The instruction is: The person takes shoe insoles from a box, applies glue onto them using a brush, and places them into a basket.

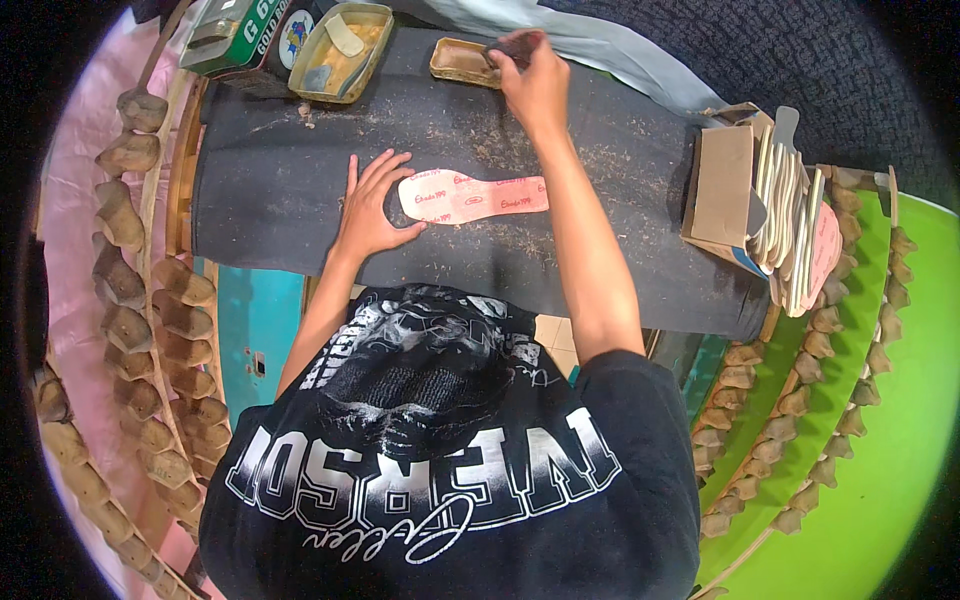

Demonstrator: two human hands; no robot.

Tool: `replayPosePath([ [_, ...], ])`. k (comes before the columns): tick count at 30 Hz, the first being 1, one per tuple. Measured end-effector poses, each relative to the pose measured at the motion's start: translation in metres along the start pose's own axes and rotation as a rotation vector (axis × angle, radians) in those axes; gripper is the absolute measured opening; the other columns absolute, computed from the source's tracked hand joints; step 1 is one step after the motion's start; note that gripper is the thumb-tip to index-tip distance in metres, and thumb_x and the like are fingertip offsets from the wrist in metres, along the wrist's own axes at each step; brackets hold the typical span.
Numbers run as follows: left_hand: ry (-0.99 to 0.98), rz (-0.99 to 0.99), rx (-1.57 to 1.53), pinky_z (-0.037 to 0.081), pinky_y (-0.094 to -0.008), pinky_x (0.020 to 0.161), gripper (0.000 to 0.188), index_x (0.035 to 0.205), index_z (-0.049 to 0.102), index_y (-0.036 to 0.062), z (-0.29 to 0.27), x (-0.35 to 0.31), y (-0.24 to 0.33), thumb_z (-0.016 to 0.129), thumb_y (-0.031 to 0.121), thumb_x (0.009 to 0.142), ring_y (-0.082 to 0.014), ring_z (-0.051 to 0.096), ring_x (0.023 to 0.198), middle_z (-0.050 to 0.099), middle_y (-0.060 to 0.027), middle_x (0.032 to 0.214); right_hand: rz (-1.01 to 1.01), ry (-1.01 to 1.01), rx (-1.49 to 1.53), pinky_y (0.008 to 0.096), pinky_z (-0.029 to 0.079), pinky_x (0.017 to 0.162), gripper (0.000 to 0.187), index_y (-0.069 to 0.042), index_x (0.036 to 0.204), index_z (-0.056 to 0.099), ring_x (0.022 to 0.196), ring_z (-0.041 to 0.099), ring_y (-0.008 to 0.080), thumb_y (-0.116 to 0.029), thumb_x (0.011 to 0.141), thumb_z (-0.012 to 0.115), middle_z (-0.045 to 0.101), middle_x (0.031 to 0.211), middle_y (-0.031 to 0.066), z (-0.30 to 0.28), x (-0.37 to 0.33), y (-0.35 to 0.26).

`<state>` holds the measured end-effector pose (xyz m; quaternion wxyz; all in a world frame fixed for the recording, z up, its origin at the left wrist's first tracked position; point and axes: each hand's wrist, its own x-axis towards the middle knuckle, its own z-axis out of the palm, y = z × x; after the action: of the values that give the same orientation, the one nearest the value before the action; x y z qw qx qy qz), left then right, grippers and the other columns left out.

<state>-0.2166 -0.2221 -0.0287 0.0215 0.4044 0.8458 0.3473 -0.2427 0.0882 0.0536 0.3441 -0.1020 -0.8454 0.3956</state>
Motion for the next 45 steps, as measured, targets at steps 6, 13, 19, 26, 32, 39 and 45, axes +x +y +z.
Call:
replayPosePath([
  [6,0.024,-0.007,-0.042,0.009,-0.0638,0.132,0.069,0.125,0.067,0.0133,-0.002,0.0,0.002,0.093,0.038,0.065,-0.0305,0.045,0.152,0.06,-0.0062,0.152,-0.02,-0.164,-0.236,0.0439,0.059,0.078,0.029,-0.002,0.108,0.067,0.087,0.077,0.039,-0.015,0.088,0.084,0.078,0.093,0.0203,0.03,0.019,0.033],
  [13,0.033,-0.035,-0.025,0.011,-0.0625,0.133,0.065,0.125,0.075,0.018,0.002,-0.002,-0.002,0.093,0.042,0.067,-0.0277,0.046,0.151,0.061,-0.0025,0.152,0.079,-0.043,0.201,0.0361,0.058,0.073,0.022,-0.004,0.102,0.069,0.079,0.076,0.0188,-0.012,0.088,0.084,0.08,0.09,0.009,0.002,-0.02,-0.027],
  [19,0.026,-0.026,0.005,0.012,-0.0628,0.133,0.069,0.13,0.077,0.0225,0.006,0.001,-0.003,0.094,0.047,0.068,-0.0275,0.046,0.151,0.06,-0.0005,0.153,0.308,-0.524,0.29,0.0278,0.053,0.069,0.026,-0.003,0.105,0.069,0.075,0.067,0.0098,-0.011,0.086,0.086,0.077,0.088,0.005,-0.016,-0.109,-0.029],
  [26,0.008,-0.049,0.016,0.011,-0.0631,0.132,0.069,0.13,0.078,0.0229,0.006,0.0,-0.003,0.094,0.049,0.069,-0.0265,0.045,0.152,0.06,0.0004,0.153,0.233,-0.359,0.09,0.0319,0.057,0.07,0.026,0.0,0.107,0.069,0.079,0.074,0.016,-0.01,0.088,0.084,0.08,0.093,0.0111,-0.018,-0.121,-0.031],
  [32,0.014,-0.046,0.029,0.012,-0.0622,0.133,0.072,0.132,0.076,0.0246,0.006,-0.001,-0.001,0.095,0.047,0.066,-0.0265,0.045,0.152,0.06,0.0013,0.154,0.158,-0.372,0.028,0.037,0.057,0.069,0.028,0.001,0.107,0.069,0.071,0.073,0.026,-0.009,0.086,0.083,0.076,0.086,0.0158,-0.023,-0.125,-0.031],
  [39,0.005,-0.054,0.03,0.01,-0.0613,0.133,0.069,0.13,0.077,0.0245,0.006,-0.001,-0.001,0.095,0.047,0.067,-0.0265,0.044,0.152,0.06,0.0006,0.153,0.327,-0.66,0.12,0.0301,0.057,0.069,0.026,0.0,0.105,0.069,0.073,0.073,0.0147,-0.01,0.087,0.084,0.078,0.089,0.0101,-0.037,-0.13,-0.032],
  [45,0.009,-0.036,0.036,0.011,-0.0607,0.133,0.071,0.133,0.076,0.024,0.007,0.0,-0.002,0.095,0.046,0.067,-0.0258,0.044,0.152,0.06,0.0001,0.152,0.274,-0.444,0.16,0.0345,0.057,0.067,0.028,0.0,0.106,0.072,0.068,0.071,0.0183,-0.014,0.086,0.086,0.078,0.085,0.011,-0.038,-0.136,-0.026],
])
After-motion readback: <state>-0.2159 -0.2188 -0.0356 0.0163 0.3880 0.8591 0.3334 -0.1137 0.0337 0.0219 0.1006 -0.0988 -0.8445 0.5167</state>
